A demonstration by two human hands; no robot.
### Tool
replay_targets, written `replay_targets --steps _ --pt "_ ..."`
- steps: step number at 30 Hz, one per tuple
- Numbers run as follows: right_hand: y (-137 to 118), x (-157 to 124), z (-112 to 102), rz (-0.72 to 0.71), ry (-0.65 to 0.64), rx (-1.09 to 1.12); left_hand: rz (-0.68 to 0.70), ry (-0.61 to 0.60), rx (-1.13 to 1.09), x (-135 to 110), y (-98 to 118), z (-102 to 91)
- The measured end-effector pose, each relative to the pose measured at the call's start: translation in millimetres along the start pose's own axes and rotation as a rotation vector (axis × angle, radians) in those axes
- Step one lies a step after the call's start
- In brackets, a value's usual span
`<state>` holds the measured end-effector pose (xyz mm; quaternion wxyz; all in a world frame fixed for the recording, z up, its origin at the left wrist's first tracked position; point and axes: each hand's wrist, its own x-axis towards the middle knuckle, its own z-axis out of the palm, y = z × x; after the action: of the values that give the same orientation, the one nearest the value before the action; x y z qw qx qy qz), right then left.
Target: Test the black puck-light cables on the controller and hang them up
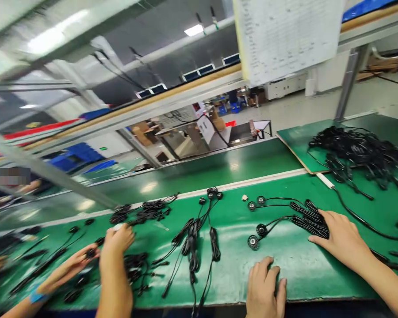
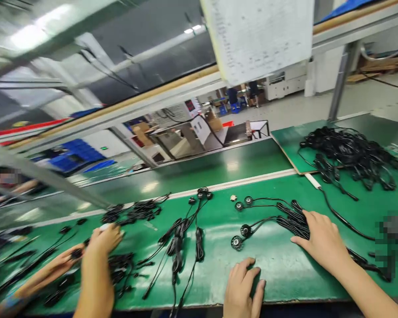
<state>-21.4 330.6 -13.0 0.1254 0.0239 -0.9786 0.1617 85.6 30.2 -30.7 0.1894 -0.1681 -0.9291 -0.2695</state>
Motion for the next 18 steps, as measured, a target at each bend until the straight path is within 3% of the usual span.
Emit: replay_targets --steps 9,18 --pt "-37.4 -20.6 -41.8 0.118 -0.226 0.046 -0.037 -0.168 -0.412 6.6 -22.4 -26.9" --pt "-75.6 -33.4 -56.9 0.230 -0.336 0.223 -0.033 -0.187 -0.574 0.5 -23.3 -31.7"
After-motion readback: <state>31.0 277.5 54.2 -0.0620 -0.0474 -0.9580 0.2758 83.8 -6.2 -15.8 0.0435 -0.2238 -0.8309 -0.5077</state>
